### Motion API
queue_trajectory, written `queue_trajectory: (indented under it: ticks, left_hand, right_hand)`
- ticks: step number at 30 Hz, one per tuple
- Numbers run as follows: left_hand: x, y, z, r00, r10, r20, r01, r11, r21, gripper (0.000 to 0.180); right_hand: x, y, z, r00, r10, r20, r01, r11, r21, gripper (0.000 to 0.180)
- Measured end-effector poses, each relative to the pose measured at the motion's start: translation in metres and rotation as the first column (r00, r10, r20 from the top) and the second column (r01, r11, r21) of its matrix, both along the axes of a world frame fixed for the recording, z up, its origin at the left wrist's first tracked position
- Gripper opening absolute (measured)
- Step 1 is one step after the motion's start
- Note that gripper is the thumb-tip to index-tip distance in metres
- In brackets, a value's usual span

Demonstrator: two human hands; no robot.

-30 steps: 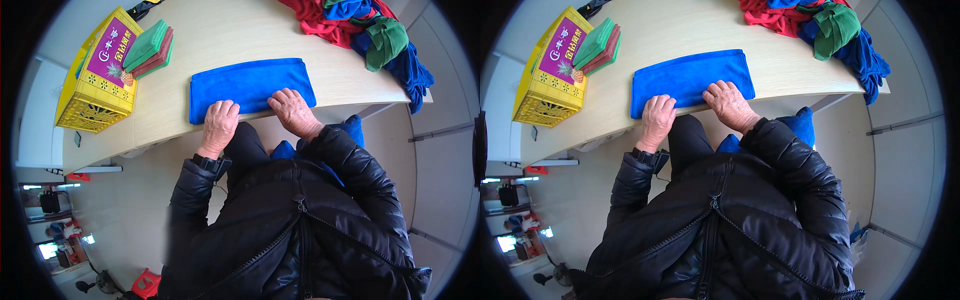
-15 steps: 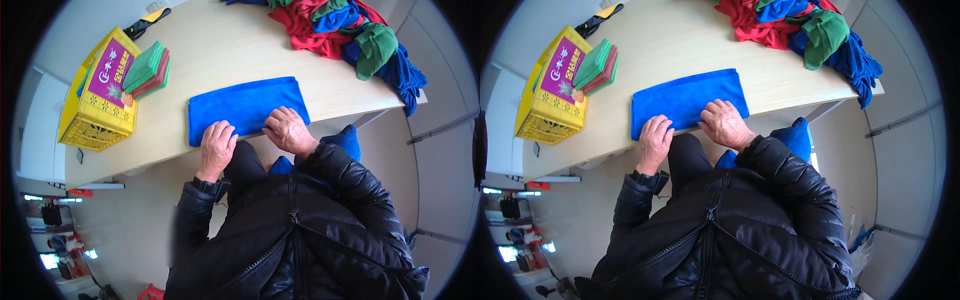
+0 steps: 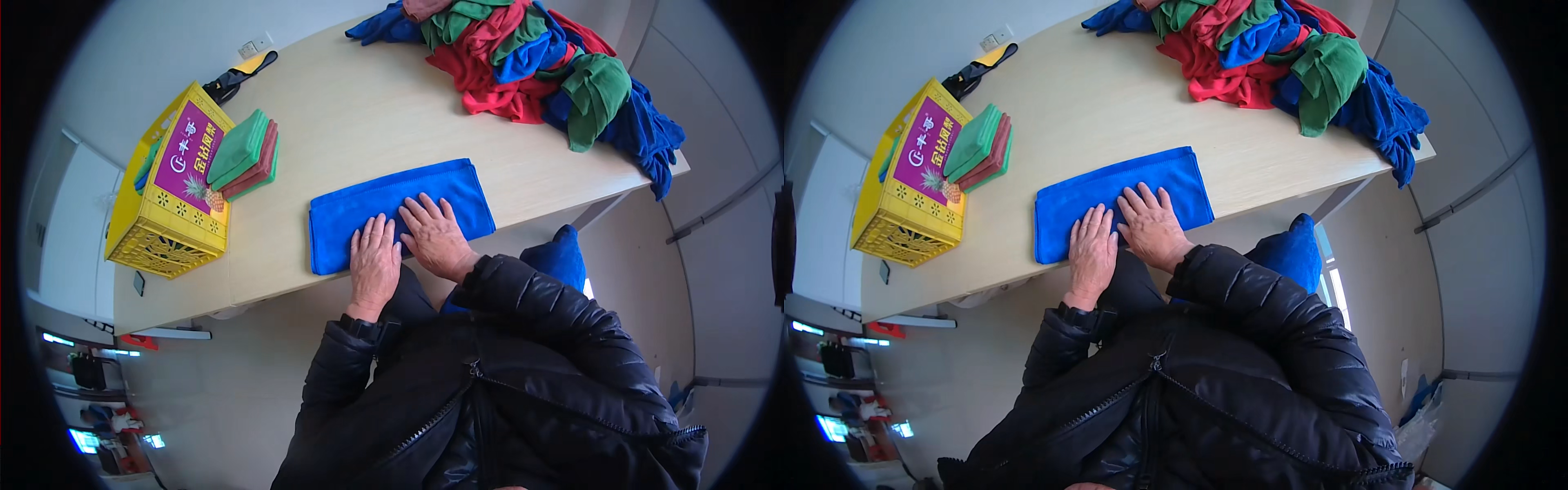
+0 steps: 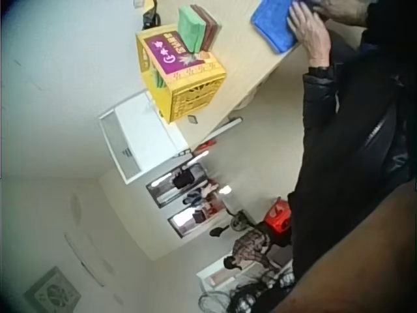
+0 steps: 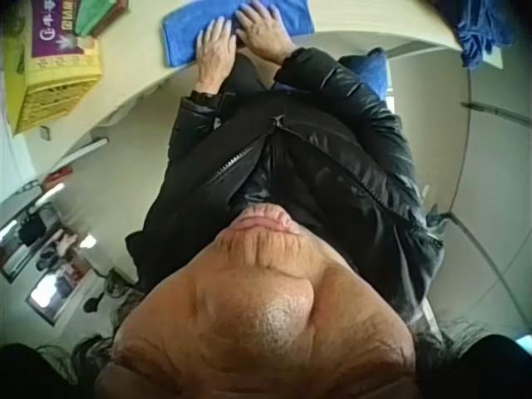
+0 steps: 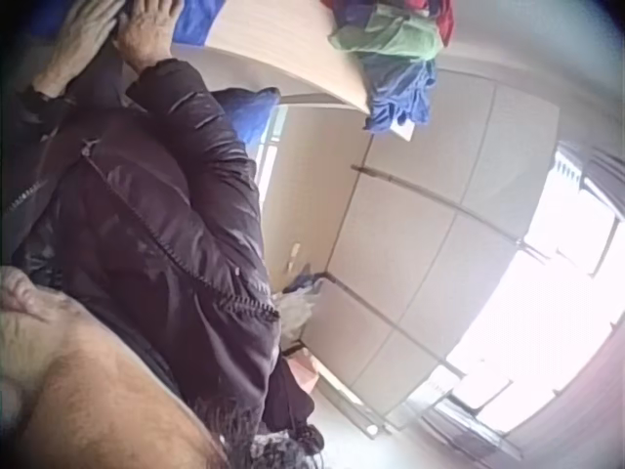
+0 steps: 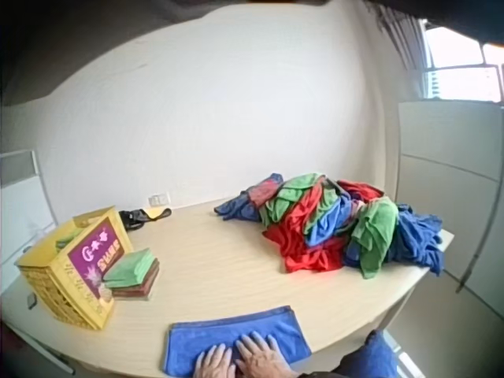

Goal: Fold various colored cloths into squares on a table.

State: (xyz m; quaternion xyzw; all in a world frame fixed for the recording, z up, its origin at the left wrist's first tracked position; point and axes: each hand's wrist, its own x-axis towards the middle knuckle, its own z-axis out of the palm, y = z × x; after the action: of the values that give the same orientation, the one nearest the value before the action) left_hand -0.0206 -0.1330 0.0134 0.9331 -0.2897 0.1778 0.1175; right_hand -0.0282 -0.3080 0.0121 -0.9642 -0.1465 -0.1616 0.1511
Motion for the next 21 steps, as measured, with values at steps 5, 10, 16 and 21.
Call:
queue_trajectory:
  ticks: [5,10,16,21]
  left_hand:
    - [0.002,0.023,0.002,0.993,0.108,-0.038,-0.106,0.993,0.043,0.047]
    - [0.009,0.062,-0.007,0.983,0.179,-0.044,-0.176,0.982,0.07,0.047]
    - [0.013,0.11,-0.023,0.948,0.305,-0.094,-0.311,0.949,-0.046,0.047]
    - [0.023,0.118,-0.02,0.905,0.412,0.109,-0.409,0.911,-0.049,0.043]
  right_hand:
    - [-0.006,-0.018,0.009,0.994,-0.063,-0.088,0.055,0.995,-0.088,0.052]
    - [-0.013,-0.06,0.002,0.99,-0.131,-0.061,0.123,0.986,-0.113,0.051]
    - [-0.023,-0.093,-0.006,0.974,-0.21,-0.081,0.204,0.976,-0.071,0.049]
    - [-0.012,-0.119,-0.009,0.956,-0.259,0.14,0.276,0.953,-0.125,0.047]
